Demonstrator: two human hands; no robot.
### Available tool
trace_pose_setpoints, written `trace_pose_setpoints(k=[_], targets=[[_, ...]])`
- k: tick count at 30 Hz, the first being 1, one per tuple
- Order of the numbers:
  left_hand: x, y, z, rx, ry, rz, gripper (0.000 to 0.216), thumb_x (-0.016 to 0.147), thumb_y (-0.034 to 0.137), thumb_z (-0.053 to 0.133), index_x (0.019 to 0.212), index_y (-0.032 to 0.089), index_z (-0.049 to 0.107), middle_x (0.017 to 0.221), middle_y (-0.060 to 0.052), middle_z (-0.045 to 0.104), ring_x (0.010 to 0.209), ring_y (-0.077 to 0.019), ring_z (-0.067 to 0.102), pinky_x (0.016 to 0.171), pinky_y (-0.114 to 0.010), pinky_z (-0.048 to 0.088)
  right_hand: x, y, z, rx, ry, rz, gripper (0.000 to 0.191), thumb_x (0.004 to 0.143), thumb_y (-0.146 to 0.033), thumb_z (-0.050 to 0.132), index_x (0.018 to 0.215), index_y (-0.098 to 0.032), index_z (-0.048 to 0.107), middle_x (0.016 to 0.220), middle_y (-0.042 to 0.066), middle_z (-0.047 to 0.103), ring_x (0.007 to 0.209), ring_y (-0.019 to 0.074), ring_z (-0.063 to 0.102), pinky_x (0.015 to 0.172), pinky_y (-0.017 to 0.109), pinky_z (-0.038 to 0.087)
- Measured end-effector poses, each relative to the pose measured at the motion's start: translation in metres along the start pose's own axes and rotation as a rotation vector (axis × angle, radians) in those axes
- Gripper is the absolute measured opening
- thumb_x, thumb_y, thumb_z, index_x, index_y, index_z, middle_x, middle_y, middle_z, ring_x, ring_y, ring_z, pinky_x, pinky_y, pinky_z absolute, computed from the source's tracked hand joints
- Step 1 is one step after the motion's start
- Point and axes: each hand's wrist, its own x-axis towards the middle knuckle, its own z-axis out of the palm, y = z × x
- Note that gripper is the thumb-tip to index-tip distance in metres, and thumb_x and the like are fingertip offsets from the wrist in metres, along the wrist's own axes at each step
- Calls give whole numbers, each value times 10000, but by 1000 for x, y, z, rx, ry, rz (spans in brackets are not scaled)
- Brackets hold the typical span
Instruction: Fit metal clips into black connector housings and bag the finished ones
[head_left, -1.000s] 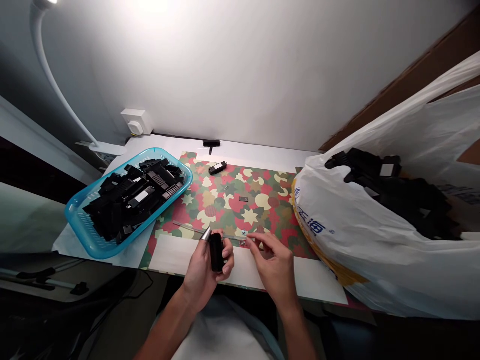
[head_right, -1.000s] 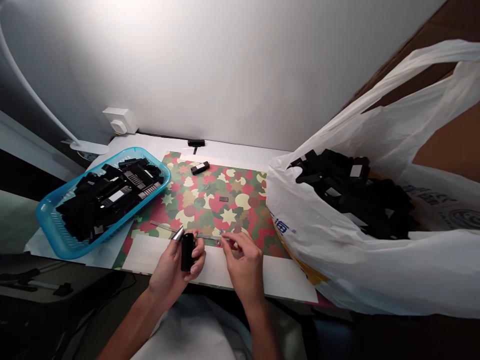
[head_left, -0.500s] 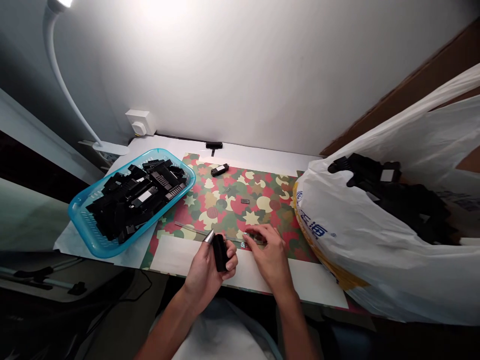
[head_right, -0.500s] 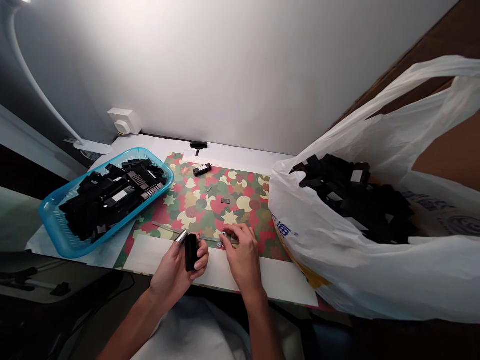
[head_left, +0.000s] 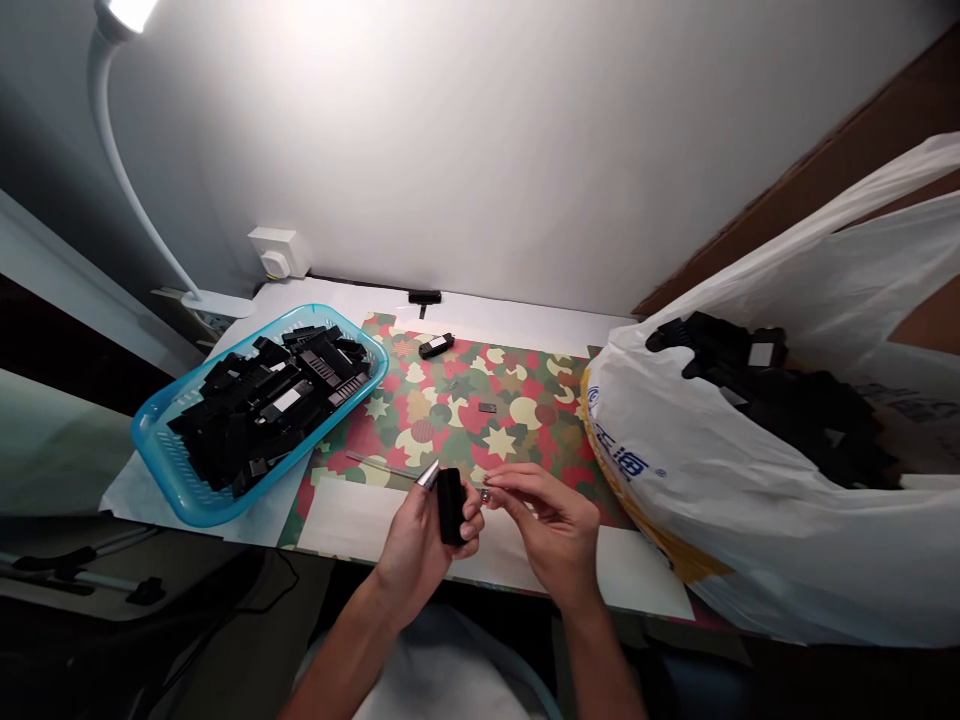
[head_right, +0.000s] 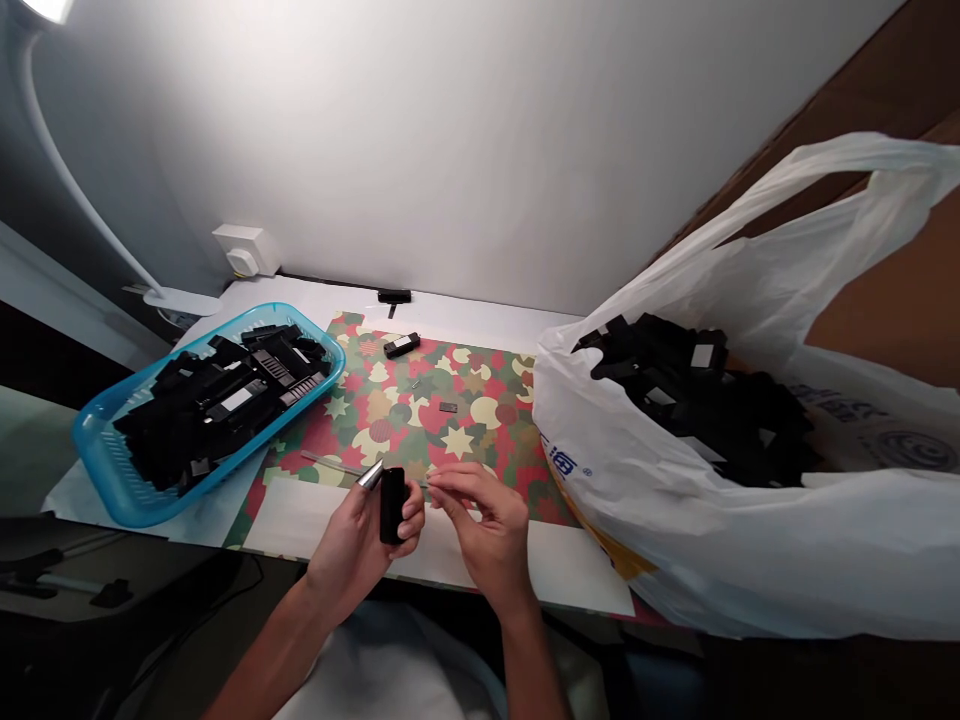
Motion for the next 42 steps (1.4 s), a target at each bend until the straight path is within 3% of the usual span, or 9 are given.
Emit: trace_pose_setpoints(k=[7, 12, 19, 23, 29, 33, 38, 42], targets=[[2, -12, -3, 219, 78, 68, 513, 851, 661, 757, 886, 188, 561, 751, 6, 566, 602, -98, 441, 528, -227, 267, -3, 1, 3, -238, 29, -184, 197, 963, -187, 778, 1138, -272, 808, 974, 31, 853, 796, 216, 821, 788, 333, 700], [0, -17, -7, 396, 95, 131, 471, 945, 672, 645, 926, 219, 516, 763, 31, 542, 619, -104, 404, 574, -244, 288, -1, 0, 0, -433, -103, -428, 299, 1026, -75, 654, 1275, -227, 718, 1012, 64, 832, 855, 210, 813, 777, 314, 675], [-7, -19, -6, 624, 120, 155, 458, 986, 686, 583, 1035, 235, 525, 885, 13, 515, 786, -152, 448, 741, -271, 389, -1, -7, -1, -531, -129, -493, 367, 1040, -46, 621, 1366, -208, 661, 1026, 82, 814, 860, 220, 796, 796, 334, 645], [-9, -18, -3, 722, 98, 190, 395, 1046, 622, 519, 1067, 230, 561, 977, -18, 550, 894, -173, 498, 842, -290, 420, -4, -4, -2, -495, -92, -460, 406, 1026, -52, 648, 1388, -235, 667, 1032, 66, 820, 836, 216, 793, 803, 338, 645], [-6, -14, 3, 682, 41, 153, 486, 997, 673, 519, 937, 194, 577, 647, 51, 450, 578, -117, 337, 539, -248, 273, -5, -8, -4, -294, -27, -308, 271, 968, -108, 763, 1194, -259, 765, 952, 27, 814, 811, 190, 777, 783, 298, 653], [-6, -13, 4, 669, 121, 46, 613, 889, 806, 537, 799, 200, 562, 489, 68, 419, 451, -96, 289, 454, -245, 217, -1, -15, -10, -62, -150, -45, 118, 911, -191, 845, 1006, -256, 820, 925, 28, 807, 810, 190, 760, 759, 285, 654], [-8, -14, 7, 673, 168, 118, 623, 865, 806, 580, 650, 233, 462, 477, 77, 368, 437, -82, 277, 434, -243, 223, 0, -12, -18, 161, -299, 202, 175, 912, -285, 845, 1087, -279, 856, 1030, 61, 803, 926, 213, 762, 818, 308, 651], [-8, -13, 9, 743, 137, 104, 639, 912, 756, 548, 587, 206, 521, 470, 53, 383, 432, -80, 305, 424, -242, 219, -3, -10, -16, 341, -305, 342, 152, 896, -341, 860, 1013, -244, 850, 942, 44, 745, 687, 153, 691, 660, 295, 604]])
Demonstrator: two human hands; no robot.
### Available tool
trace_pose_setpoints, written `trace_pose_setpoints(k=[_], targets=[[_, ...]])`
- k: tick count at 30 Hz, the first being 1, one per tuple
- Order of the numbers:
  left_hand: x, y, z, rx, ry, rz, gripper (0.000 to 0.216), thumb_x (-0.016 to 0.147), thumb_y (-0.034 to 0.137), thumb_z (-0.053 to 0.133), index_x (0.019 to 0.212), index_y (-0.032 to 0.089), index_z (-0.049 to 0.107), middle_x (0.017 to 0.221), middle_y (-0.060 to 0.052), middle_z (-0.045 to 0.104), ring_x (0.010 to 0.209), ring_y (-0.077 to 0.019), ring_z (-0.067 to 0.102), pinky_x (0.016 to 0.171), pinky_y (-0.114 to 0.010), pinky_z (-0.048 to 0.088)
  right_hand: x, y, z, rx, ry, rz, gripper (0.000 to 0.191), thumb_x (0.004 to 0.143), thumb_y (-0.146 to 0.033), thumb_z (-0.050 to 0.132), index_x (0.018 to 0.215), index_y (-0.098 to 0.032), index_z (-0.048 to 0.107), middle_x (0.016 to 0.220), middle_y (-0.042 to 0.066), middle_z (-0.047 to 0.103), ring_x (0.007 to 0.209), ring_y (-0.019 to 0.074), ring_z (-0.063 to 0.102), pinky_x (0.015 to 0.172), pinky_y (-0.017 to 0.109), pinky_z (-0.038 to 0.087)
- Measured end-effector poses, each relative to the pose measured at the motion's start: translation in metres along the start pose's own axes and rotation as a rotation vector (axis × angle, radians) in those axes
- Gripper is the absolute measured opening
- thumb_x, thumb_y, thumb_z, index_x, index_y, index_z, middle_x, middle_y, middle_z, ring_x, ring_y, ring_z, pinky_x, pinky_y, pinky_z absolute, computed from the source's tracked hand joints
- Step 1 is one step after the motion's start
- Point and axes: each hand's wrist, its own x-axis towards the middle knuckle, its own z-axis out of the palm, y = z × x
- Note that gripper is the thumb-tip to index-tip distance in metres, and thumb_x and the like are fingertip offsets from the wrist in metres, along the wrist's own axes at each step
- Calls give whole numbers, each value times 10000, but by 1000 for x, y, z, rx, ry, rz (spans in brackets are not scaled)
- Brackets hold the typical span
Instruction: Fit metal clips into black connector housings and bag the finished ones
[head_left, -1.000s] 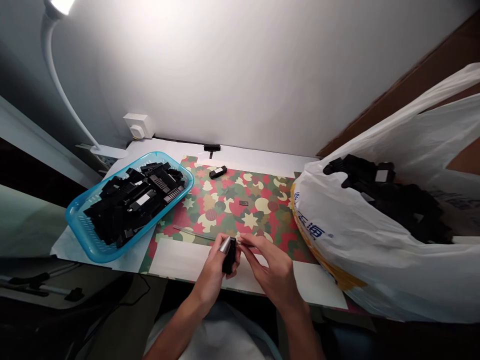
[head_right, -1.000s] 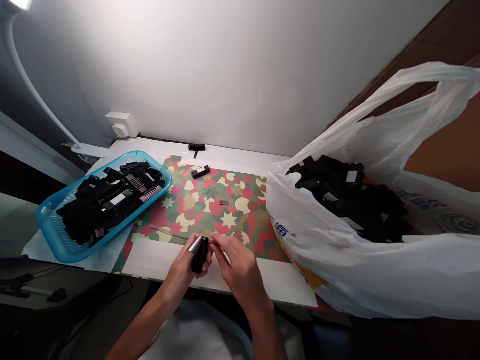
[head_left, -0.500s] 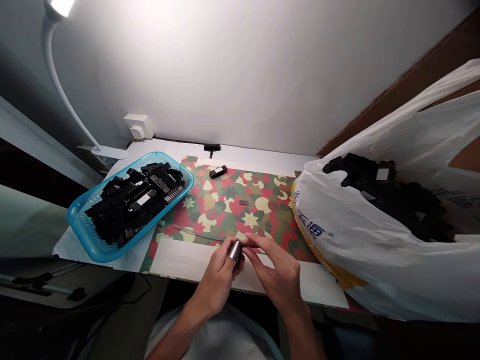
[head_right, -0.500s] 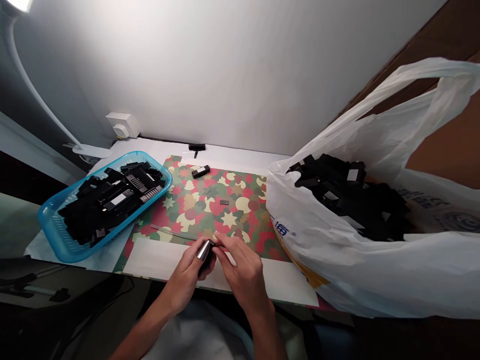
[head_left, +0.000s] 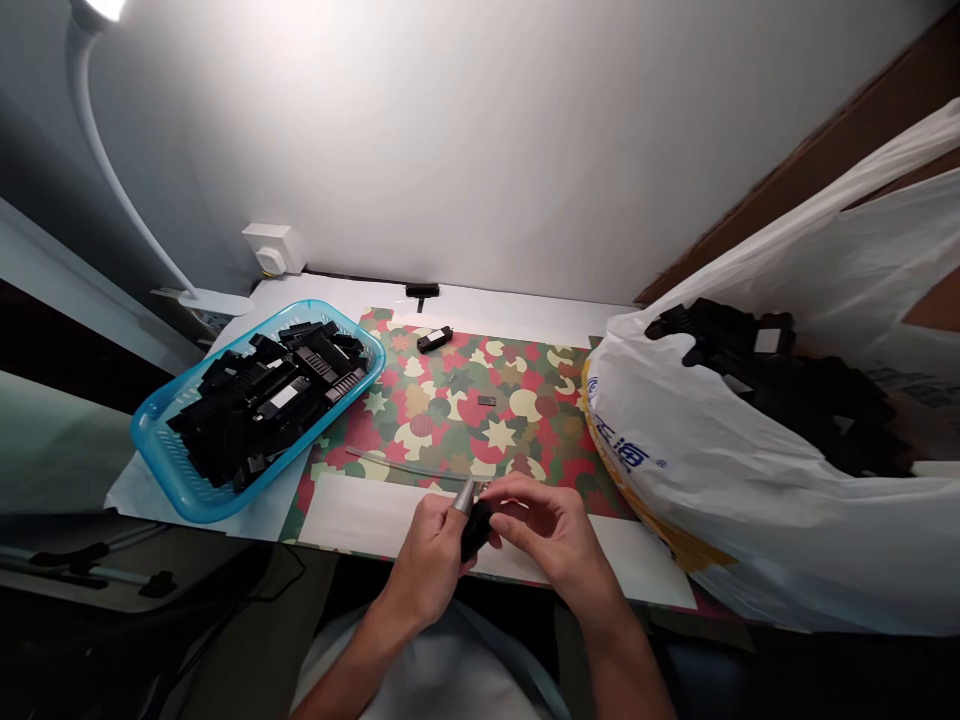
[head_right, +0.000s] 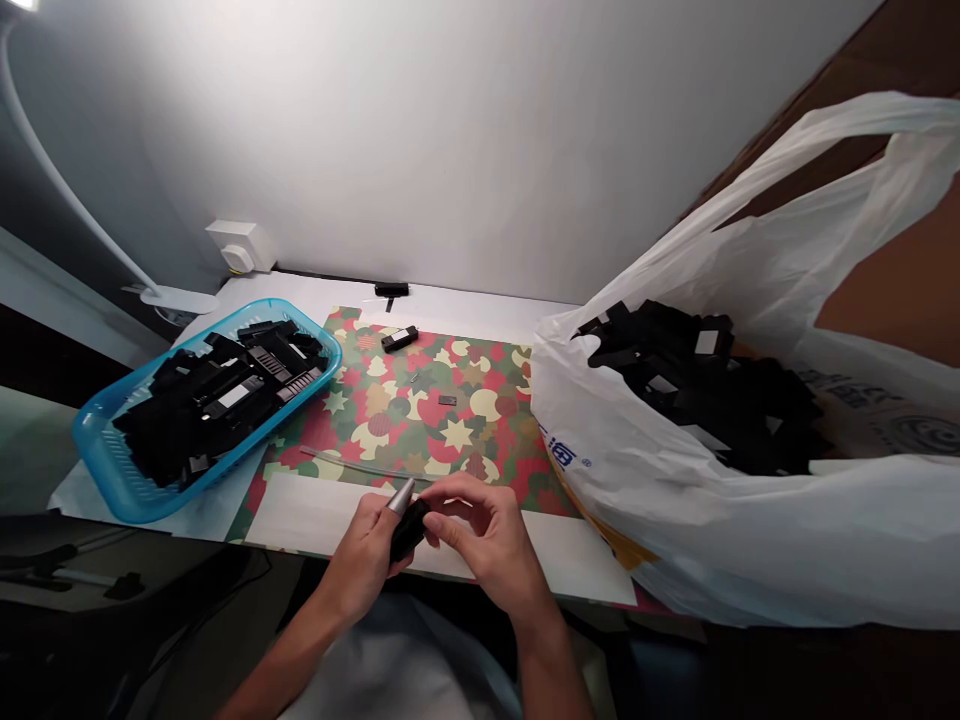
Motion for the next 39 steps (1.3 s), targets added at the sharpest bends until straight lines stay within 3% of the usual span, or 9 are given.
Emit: trace_pose_setpoints(k=[3, 7, 11, 14, 18, 23, 27, 31, 39], targets=[[2, -3, -3, -12, -57, -44, 633, 900, 749, 537, 616, 186, 586, 426, 54, 380, 386, -75, 287, 402, -240, 195, 0, 1, 4, 33, 16, 37, 161, 908, -371, 848, 976, -228, 821, 920, 34, 708, 621, 128, 634, 625, 292, 569], [3, -8, -9, -251, -136, -147, 547, 833, 762, 600, 805, 217, 555, 423, 108, 357, 353, -59, 178, 366, -207, 162, 2, 6, 4, -46, 53, 8, 264, 908, -469, 841, 1055, -248, 837, 979, 67, 734, 841, 198, 679, 752, 309, 578], [-1, -8, -9, -408, -230, -230, 595, 787, 712, 708, 1087, 222, 552, 503, 132, 381, 409, -66, 161, 361, -164, 165, 7, 13, 3, -45, 90, -107, 324, 920, -567, 799, 899, -249, 855, 941, 75, 712, 931, 225, 673, 798, 311, 571], [-3, -8, -6, -421, -231, -237, 705, 798, 693, 742, 1268, 234, 487, 533, 136, 413, 424, -74, 174, 361, -146, 181, 8, 15, 2, -69, 127, -133, 322, 929, -564, 790, 899, -249, 848, 925, 74, 707, 934, 228, 674, 819, 319, 574], [-3, -11, -5, -450, -344, -183, 705, 880, 694, 690, 1354, 221, 469, 507, 149, 396, 354, -62, 177, 325, -152, 189, 4, 17, 2, -33, 74, -160, 360, 945, -608, 748, 1032, -278, 865, 1068, 100, 713, 1041, 252, 685, 879, 351, 592], [0, -12, -4, -493, -448, -175, 550, 959, 704, 585, 1246, 241, 512, 473, 133, 420, 275, -106, 403, 271, -151, 210, 1, 22, 3, -68, 88, -201, 419, 851, -662, 818, 1019, -281, 866, 1111, 104, 698, 1078, 269, 677, 940, 380, 579], [2, -12, 0, -435, -396, -149, 441, 965, 646, 619, 1138, 265, 481, 490, 124, 494, 302, -131, 517, 257, -138, 258, 0, 28, 4, -41, 139, -252, 359, 858, -622, 833, 995, -292, 864, 1060, 83, 697, 1042, 247, 676, 936, 358, 564], [1, -7, 1, -333, -349, -114, 430, 936, 628, 661, 949, 263, 434, 519, 108, 532, 297, -81, 443, 267, -118, 210, 0, 31, 1, -93, 178, -279, 361, 844, -621, 845, 992, -293, 875, 1043, 81, 688, 1019, 246, 673, 957, 377, 551], [0, 0, 2, -326, -303, -70, 438, 912, 605, 682, 895, 256, 418, 474, 130, 463, 334, -26, 229, 327, -121, 195, -1, 28, 0, -81, 141, -278, 326, 849, -604, 847, 1029, -335, 882, 1069, 76, 682, 1043, 252, 675, 980, 398, 552]])
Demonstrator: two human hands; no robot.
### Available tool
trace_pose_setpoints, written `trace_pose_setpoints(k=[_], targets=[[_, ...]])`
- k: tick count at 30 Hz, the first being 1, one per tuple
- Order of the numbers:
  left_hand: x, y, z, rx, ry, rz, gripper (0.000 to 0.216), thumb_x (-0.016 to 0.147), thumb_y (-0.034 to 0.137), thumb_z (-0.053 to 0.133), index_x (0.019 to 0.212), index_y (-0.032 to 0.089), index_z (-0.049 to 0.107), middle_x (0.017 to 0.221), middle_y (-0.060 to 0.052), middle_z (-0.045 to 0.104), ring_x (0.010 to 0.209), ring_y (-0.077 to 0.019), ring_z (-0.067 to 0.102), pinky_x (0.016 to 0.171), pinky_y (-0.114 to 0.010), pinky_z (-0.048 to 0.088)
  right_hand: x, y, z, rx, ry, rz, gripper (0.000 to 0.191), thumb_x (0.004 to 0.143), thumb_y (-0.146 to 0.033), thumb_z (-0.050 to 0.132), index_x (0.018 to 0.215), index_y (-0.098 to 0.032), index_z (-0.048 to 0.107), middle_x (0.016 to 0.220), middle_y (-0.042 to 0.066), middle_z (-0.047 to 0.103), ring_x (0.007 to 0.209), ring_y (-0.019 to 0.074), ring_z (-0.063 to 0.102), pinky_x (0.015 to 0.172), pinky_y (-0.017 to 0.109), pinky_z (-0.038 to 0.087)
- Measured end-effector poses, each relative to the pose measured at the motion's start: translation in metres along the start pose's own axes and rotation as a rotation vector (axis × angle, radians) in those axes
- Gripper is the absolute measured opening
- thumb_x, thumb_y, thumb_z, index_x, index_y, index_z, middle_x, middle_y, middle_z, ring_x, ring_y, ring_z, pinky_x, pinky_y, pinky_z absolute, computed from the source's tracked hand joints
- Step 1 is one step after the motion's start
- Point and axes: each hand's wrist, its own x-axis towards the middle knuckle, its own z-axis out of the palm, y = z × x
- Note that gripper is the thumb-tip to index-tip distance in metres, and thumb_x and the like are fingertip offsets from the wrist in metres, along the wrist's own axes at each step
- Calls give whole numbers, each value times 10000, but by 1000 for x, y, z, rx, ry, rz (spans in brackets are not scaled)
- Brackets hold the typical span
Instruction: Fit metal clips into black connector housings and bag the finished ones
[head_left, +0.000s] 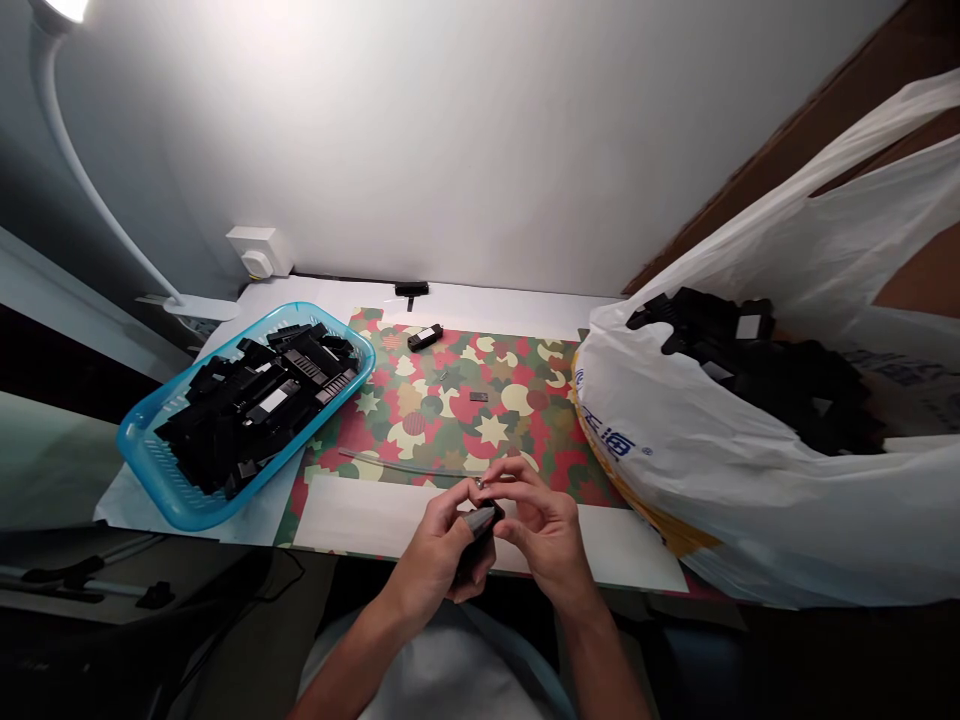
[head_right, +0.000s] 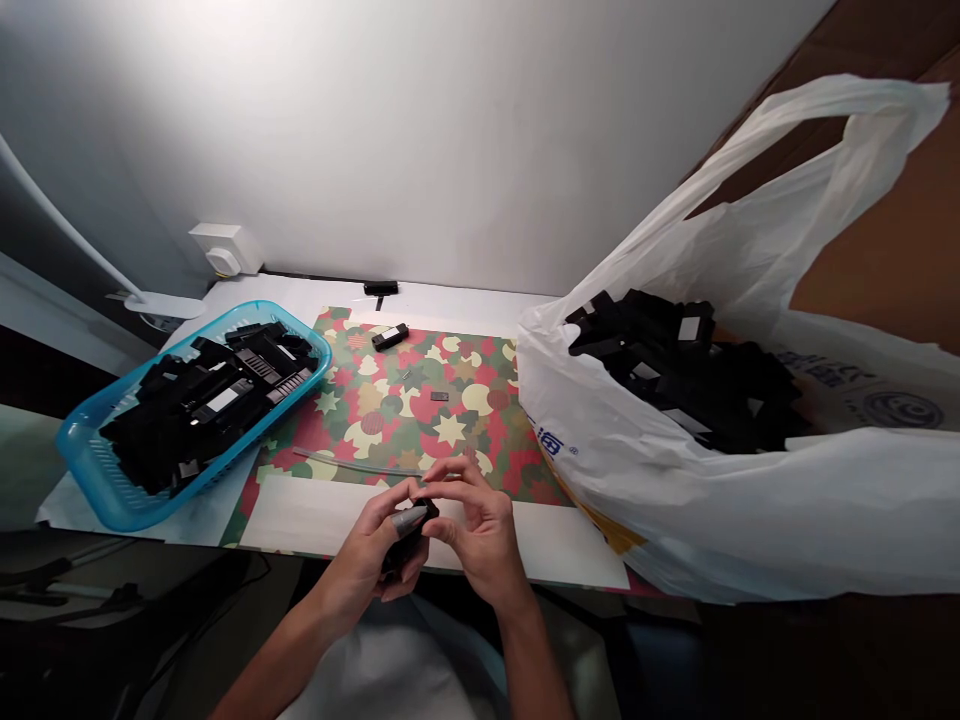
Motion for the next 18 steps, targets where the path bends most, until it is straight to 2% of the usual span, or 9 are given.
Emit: trace_pose_setpoints(k=[4, 9, 14, 18], targets=[[3, -1, 0, 17, 20, 55, 421, 863, 524, 740, 846, 249, 421, 506, 142, 405, 363, -16, 217, 345, -127, 215, 0, -3, -1, 1, -23, 2, 313, 843, -594, 856, 1046, -357, 885, 1079, 74, 679, 1024, 249, 682, 950, 402, 575], [3, -1, -5, 23, 55, 14, 301, 690, 229, 712, 819, 241, 441, 573, 119, 453, 391, -10, 239, 376, -150, 188, -1, -8, 0, 2, -64, 20, 297, 841, -564, 871, 1060, -364, 886, 1067, 69, 683, 987, 248, 694, 893, 396, 607], [1, -1, -9, 107, 88, 14, 265, 604, 146, 608, 794, 238, 448, 569, 123, 359, 458, -31, 213, 431, -183, 158, -1, -13, 0, -9, -84, 16, 314, 856, -531, 877, 1102, -336, 870, 1067, 73, 710, 1027, 251, 687, 941, 386, 585], [-1, 5, -8, 266, 187, 111, 291, 552, 76, 582, 762, 226, 447, 619, 93, 385, 579, -71, 312, 509, -201, 199, -4, -12, -1, -30, -56, 43, 367, 914, -574, 803, 1099, -259, 844, 1034, 100, 730, 969, 253, 682, 850, 364, 583]])
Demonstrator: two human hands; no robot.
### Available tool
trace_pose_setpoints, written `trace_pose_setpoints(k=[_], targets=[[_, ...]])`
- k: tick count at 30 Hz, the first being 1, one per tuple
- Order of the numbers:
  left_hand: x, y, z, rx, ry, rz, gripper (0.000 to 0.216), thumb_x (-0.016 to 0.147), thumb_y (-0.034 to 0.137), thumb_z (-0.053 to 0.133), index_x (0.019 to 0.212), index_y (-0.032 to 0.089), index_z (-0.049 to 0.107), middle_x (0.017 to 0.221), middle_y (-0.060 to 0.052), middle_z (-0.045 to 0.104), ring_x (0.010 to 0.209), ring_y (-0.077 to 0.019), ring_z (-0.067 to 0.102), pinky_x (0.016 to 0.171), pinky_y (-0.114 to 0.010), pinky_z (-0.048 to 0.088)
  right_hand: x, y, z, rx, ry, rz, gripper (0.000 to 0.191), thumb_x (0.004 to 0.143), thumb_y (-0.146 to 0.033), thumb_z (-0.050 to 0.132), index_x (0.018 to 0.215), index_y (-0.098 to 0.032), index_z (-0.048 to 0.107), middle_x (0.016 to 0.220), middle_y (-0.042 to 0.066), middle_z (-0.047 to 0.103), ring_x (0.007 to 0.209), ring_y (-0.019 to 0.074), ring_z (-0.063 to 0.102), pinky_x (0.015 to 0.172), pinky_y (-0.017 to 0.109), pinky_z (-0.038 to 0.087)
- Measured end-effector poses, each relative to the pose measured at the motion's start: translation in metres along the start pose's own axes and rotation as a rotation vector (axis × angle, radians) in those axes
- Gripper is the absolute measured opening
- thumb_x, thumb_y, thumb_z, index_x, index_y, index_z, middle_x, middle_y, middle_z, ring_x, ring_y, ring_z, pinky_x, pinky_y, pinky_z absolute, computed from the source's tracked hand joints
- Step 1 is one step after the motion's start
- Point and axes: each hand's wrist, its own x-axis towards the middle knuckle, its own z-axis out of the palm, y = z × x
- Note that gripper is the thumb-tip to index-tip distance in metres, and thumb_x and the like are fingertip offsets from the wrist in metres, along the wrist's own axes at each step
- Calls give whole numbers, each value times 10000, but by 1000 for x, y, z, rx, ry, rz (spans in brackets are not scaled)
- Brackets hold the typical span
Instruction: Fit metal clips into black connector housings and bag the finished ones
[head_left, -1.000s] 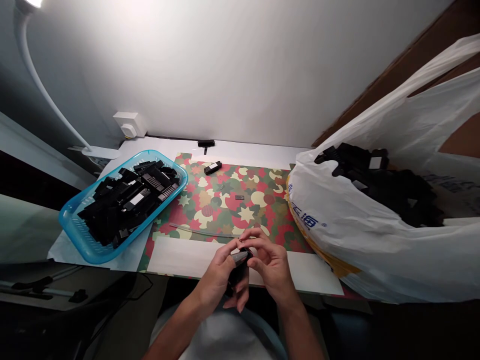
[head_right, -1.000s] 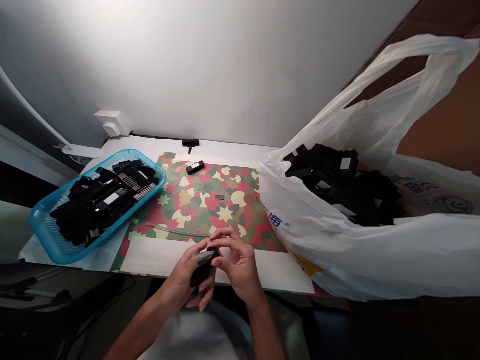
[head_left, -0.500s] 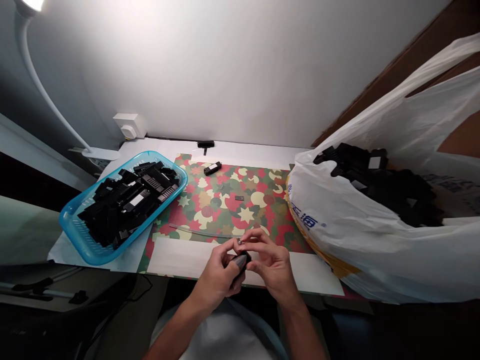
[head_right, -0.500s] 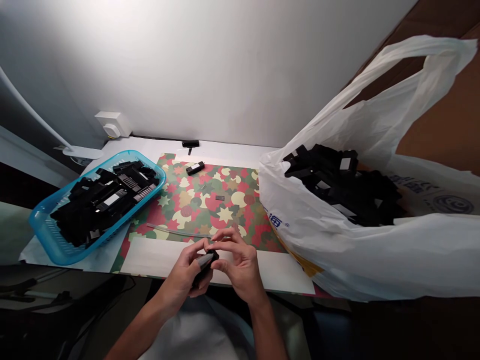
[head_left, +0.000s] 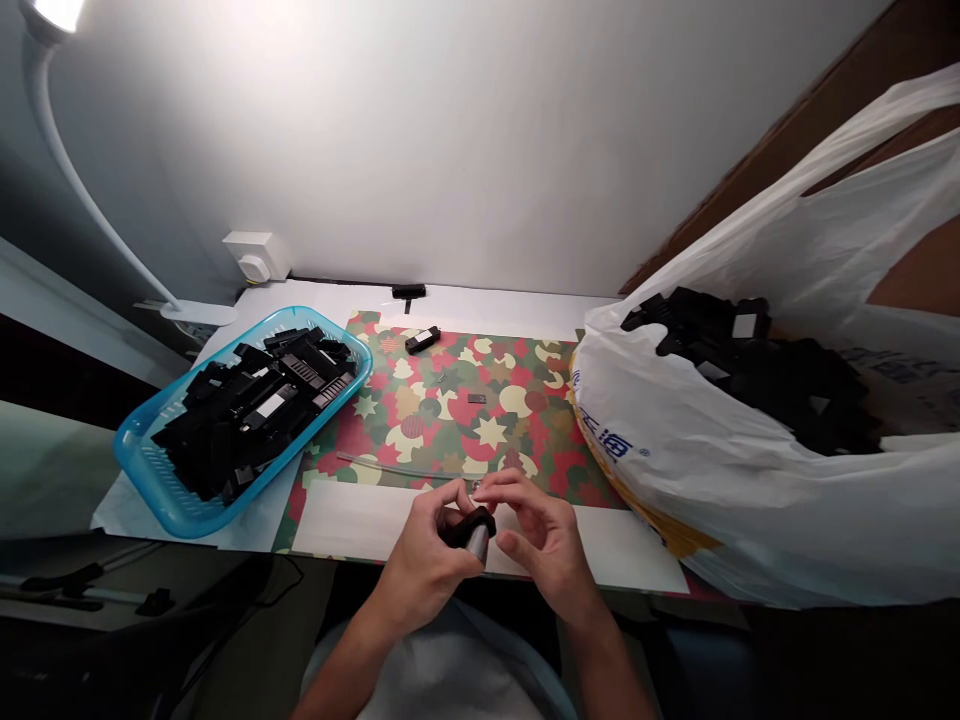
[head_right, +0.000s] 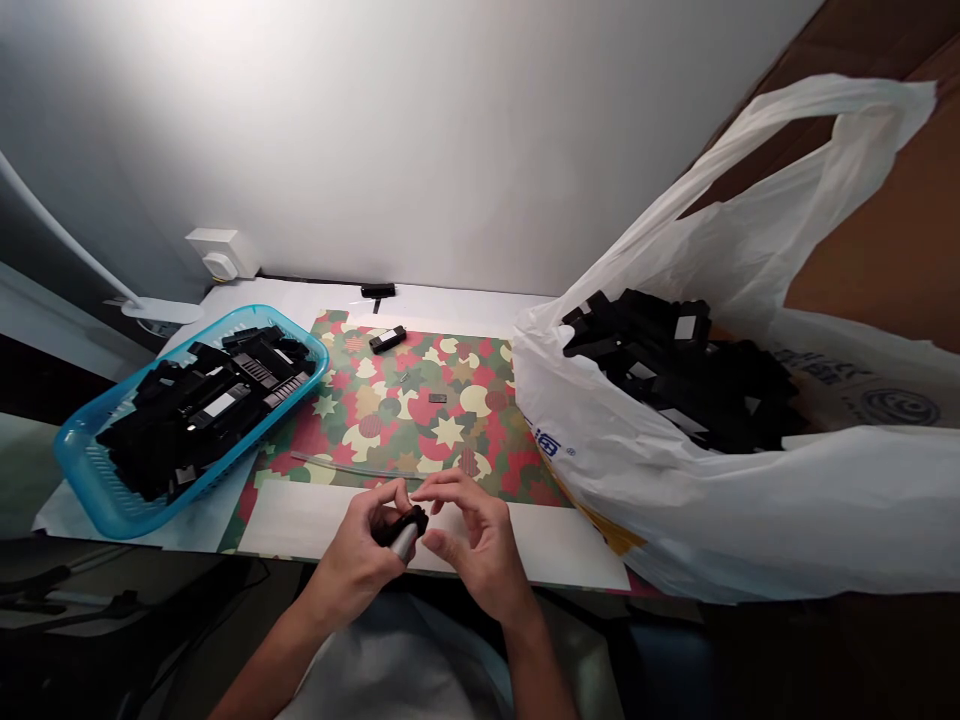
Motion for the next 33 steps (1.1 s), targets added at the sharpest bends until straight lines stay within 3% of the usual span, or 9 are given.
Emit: trace_pose_setpoints(k=[7, 12, 17, 23, 28, 33], targets=[[-1, -1, -3, 184, 133, 34, 323, 562, 75, 623, 781, 233, 446, 614, 87, 441, 624, -103, 357, 547, -225, 234, -2, 6, 5, 8, 60, 71, 356, 953, -574, 751, 908, -222, 784, 896, 70, 713, 903, 239, 682, 810, 328, 564], [-3, -5, -7, 152, 22, -17, 336, 579, 85, 653, 814, 235, 464, 594, 97, 490, 595, -93, 363, 531, -222, 211, -2, -2, 7, 29, -36, 176, 502, 953, -694, 668, 819, -210, 655, 769, 13, 576, 697, 175, 539, 641, 273, 464], [-1, -6, -13, 51, -94, -103, 324, 518, 80, 598, 767, 235, 461, 542, 118, 440, 540, -76, 272, 493, -216, 185, -5, 5, 10, 167, -165, 239, 529, 949, -668, 676, 718, -216, 526, 689, -32, 418, 612, 137, 370, 563, 267, 324], [-2, -4, -17, 41, -171, -117, 332, 518, 89, 612, 768, 232, 448, 572, 116, 410, 570, -79, 253, 509, -217, 188, -10, 16, 15, 229, -124, 188, 546, 926, -649, 714, 675, -227, 475, 663, -34, 396, 634, 151, 368, 593, 285, 348], [-2, -1, -20, 197, -110, -98, 307, 558, 105, 598, 781, 235, 431, 599, 110, 365, 610, -99, 242, 532, -256, 150, -7, 5, 5, -51, -121, 149, 446, 995, -563, 677, 732, -222, 558, 714, -21, 458, 672, 161, 419, 628, 290, 358], [0, -5, -20, 382, -5, -81, 297, 576, 96, 581, 764, 240, 402, 619, 106, 326, 639, -115, 251, 545, -282, 155, -5, 0, -6, -335, -221, 91, 363, 1086, -473, 557, 814, -233, 578, 778, -5, 520, 743, 182, 488, 689, 303, 376]])
